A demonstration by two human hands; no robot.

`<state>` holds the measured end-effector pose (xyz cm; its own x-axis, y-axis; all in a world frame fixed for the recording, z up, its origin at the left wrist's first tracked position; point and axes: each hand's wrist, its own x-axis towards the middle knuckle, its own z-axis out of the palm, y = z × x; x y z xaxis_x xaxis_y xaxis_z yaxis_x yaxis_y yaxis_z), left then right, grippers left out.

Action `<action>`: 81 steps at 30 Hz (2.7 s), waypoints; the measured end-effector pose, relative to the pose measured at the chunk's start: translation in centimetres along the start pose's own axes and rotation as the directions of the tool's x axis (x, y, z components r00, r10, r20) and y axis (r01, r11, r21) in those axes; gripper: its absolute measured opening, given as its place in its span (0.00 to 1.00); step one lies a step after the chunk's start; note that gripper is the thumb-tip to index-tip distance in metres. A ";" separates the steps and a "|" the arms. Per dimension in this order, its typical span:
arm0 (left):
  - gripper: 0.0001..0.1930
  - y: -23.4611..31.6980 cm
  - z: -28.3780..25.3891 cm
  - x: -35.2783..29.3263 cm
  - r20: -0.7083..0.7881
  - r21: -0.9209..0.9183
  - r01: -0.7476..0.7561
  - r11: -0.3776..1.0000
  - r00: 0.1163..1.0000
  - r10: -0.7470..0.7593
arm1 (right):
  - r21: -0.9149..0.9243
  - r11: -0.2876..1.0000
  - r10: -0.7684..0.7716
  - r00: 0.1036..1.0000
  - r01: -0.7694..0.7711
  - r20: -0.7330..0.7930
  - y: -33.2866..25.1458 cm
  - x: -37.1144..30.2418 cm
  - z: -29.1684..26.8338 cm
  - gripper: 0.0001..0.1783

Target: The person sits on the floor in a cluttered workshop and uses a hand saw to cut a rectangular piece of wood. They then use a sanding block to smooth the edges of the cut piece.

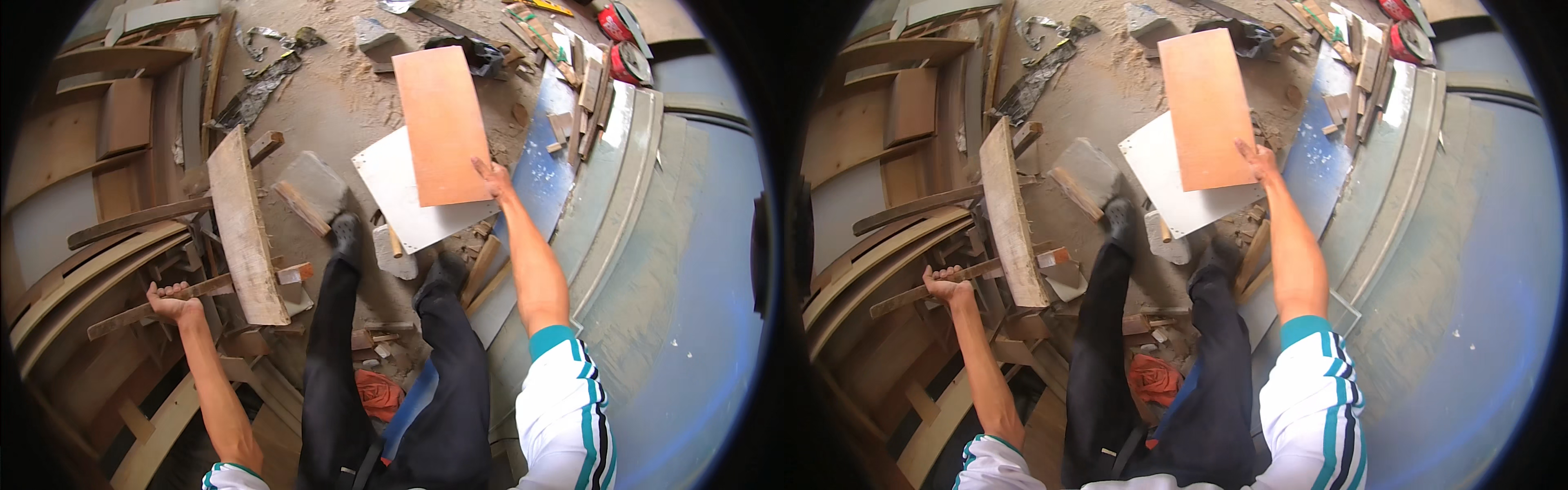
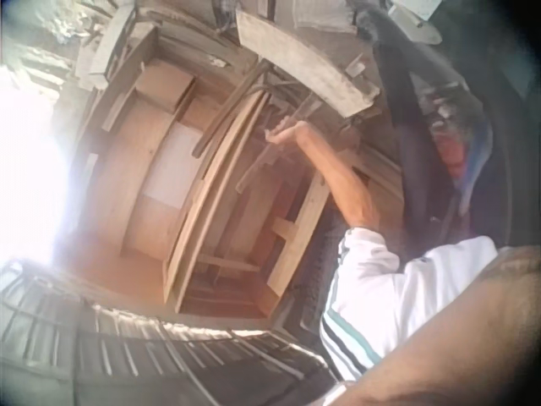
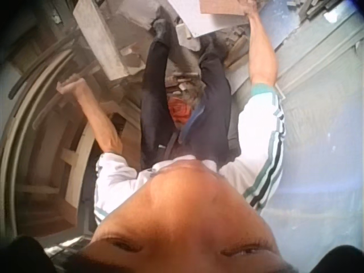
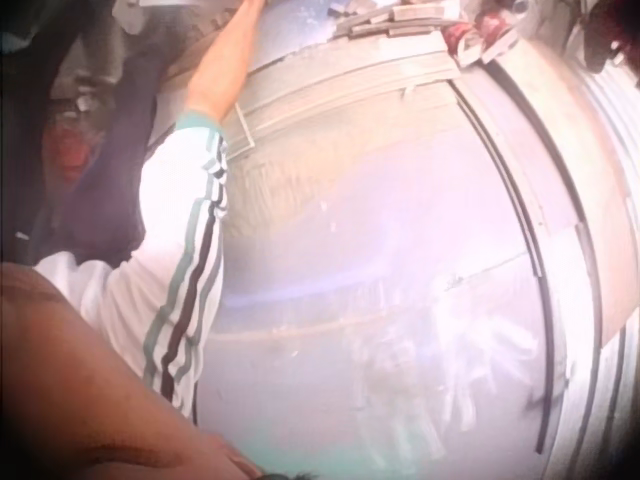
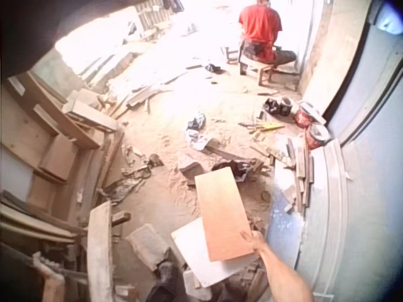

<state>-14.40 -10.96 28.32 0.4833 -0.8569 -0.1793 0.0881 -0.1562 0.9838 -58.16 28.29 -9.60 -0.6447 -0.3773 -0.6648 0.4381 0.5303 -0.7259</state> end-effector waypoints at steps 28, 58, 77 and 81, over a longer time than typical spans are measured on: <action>0.15 -11.8 7.1 -7.7 0.317 0.188 0.101 0.977 0.935 -0.158 | 0.447 0.893 0.255 0.756 0.055 -0.603 10.2 -10.5 -21.5 0.43; 0.14 -12.2 7.2 1.2 0.218 0.122 0.211 0.970 0.948 -0.234 | 0.064 0.997 0.079 0.713 -0.048 -0.697 4.9 -10.2 -12.4 0.41; 0.14 -4.7 1.8 16.2 -0.272 -0.257 0.203 0.945 0.923 -0.272 | -0.298 0.946 -0.174 0.975 0.127 -0.136 -31.0 -2.6 6.9 0.35; 0.15 -6.9 -0.3 16.2 -0.342 -0.314 0.187 0.931 0.892 -0.295 | -0.414 0.905 -0.076 0.995 0.098 0.068 -34.5 1.8 15.9 0.33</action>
<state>-6.94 -23.62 18.64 0.7034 -0.5503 -0.4500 0.4459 -0.1514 0.8822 -64.51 -2.79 11.42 -0.6317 -0.4676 -0.6182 0.0741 0.7574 -0.6487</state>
